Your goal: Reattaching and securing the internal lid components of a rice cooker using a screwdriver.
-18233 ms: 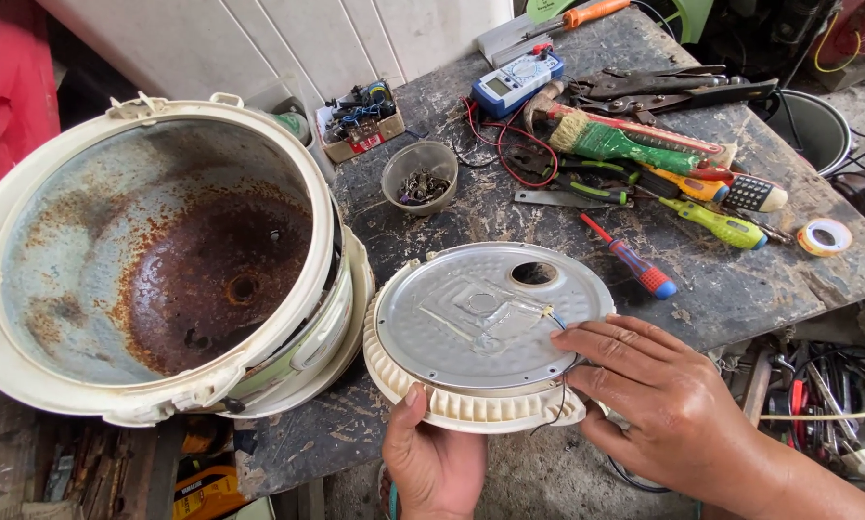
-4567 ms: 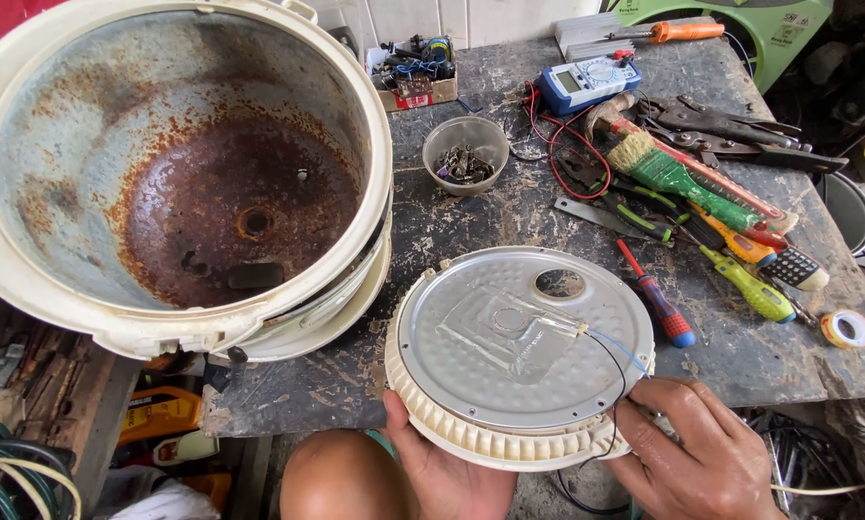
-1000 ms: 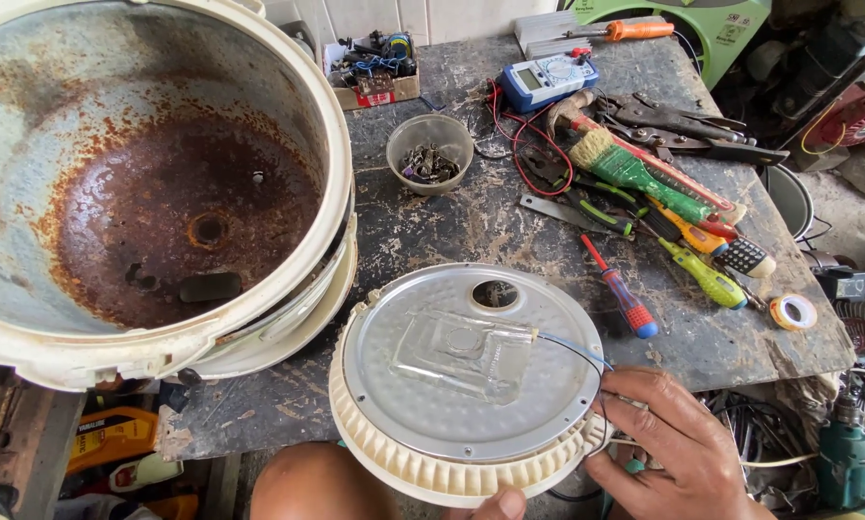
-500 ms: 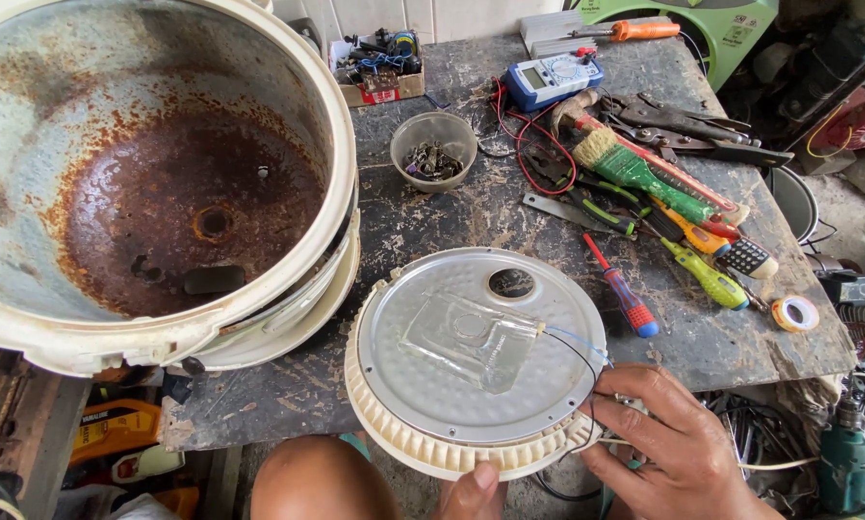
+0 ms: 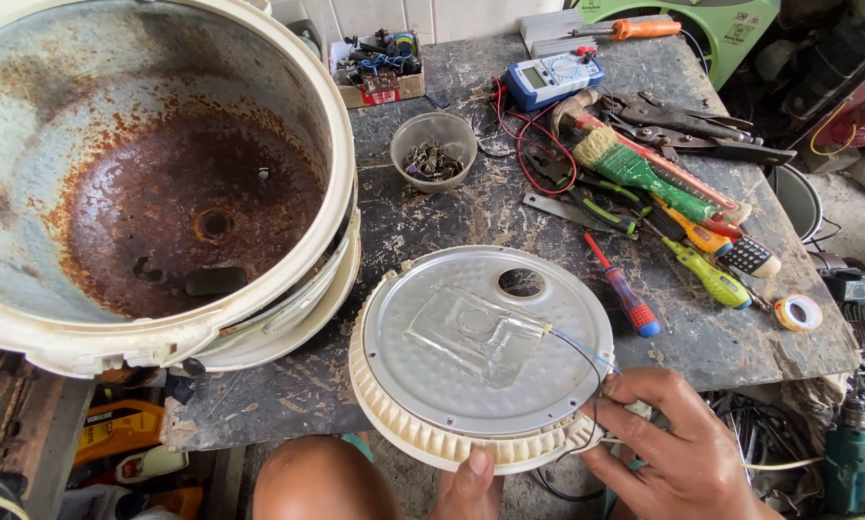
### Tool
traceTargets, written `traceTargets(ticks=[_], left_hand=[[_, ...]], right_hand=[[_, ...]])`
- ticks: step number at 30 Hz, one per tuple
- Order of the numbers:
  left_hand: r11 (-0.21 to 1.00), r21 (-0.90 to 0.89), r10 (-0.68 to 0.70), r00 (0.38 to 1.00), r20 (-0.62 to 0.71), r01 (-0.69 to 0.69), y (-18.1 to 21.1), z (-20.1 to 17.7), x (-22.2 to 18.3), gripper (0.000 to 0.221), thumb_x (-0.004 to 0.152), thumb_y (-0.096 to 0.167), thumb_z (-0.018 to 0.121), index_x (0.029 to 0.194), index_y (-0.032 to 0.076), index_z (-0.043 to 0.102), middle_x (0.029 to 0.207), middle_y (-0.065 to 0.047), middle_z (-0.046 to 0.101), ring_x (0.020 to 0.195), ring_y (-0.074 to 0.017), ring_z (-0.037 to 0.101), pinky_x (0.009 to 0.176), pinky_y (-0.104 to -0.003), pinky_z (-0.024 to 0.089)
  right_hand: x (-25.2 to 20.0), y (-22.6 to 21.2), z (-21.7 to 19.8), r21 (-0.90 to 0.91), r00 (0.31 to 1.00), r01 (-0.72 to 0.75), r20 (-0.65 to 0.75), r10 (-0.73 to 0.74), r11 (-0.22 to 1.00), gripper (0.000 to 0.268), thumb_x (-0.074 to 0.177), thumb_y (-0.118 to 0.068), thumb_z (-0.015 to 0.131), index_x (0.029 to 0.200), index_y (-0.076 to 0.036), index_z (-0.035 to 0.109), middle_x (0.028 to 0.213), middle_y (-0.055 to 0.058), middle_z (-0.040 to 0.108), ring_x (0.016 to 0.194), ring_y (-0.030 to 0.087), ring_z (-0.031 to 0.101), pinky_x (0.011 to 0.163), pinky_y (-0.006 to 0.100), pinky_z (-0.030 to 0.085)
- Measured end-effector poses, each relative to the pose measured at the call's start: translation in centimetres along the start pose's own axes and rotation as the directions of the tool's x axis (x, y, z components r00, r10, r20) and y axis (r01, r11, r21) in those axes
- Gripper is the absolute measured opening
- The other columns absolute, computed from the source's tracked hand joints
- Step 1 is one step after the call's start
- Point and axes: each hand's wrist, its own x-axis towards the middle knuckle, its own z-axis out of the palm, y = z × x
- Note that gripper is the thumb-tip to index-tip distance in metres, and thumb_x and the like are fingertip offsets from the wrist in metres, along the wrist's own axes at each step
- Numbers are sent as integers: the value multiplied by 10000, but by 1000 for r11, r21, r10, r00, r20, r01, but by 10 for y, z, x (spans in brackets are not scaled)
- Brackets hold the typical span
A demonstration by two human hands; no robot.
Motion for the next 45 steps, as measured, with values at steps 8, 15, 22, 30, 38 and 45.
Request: traceTargets(ticks=[8, 15, 22, 30, 38, 45], left_hand=[[1000, 29, -4, 998, 64, 2, 16, 43, 64, 1029, 886, 384, 926, 1598, 127, 229, 1510, -151, 566, 1374, -380, 547, 1149, -607, 399], [982, -190, 50, 950, 308, 10, 4, 31, 70, 717, 1078, 386, 708, 1586, 73, 310, 1602, -122, 438, 1491, -325, 395, 1248, -562, 282], [972, -213, 166, 934, 317, -101, 12, 81, 78, 898, 1070, 516, 699, 1630, 80, 148, 1659, -167, 300, 1513, -384, 324, 1239, -609, 285], [955, -278, 188, 934, 304, -102, 2, 75, 76, 872, 1084, 579, 613, 1645, 114, 135, 1695, -152, 221, 1548, -369, 256, 1263, -615, 228], [947, -304, 195, 937, 288, -104, -2, 69, 77, 872, 1064, 665, 464, 1655, 118, 132, 1714, -136, 190, 1567, -337, 225, 1284, -557, 172], [948, -310, 155, 957, 243, -75, -1, 68, 75, 882, 1054, 669, 537, 1627, 90, 199, 1664, -193, 281, 1517, -390, 310, 1236, -600, 263]], right_hand=[[8, -8, 0, -73, 997, 43, -54, -47, 996, 291, 810, -278, 780, 909, -19, 690, 1024, 175, 671, 927, 262, 714, 884, 340, 618], [10, -31, 6, -97, 971, -142, -207, 120, 985, 423, 760, -304, 829, 1049, -61, 640, 1144, 157, 682, 1049, 271, 712, 982, 409, 581], [-2, -14, 10, -67, 970, -94, -233, 76, 993, 633, 737, -346, 878, 1213, -81, 558, 1222, 99, 660, 1201, 274, 677, 1098, 445, 572], [-3, -5, 12, -11, 974, -64, -219, 60, 998, 728, 708, -383, 897, 1252, -96, 508, 1193, 102, 682, 1215, 273, 675, 1088, 430, 569], [-5, -7, 15, -22, 958, -222, -193, 214, 975, 799, 492, -467, 982, 1099, -105, 611, 1189, 122, 665, 1192, 264, 663, 1045, 392, 549], [17, -11, 8, -132, 995, 62, -75, -73, 989, 499, 765, -443, 818, 1066, -62, 703, 1147, 171, 706, 1009, 277, 725, 891, 386, 584]])
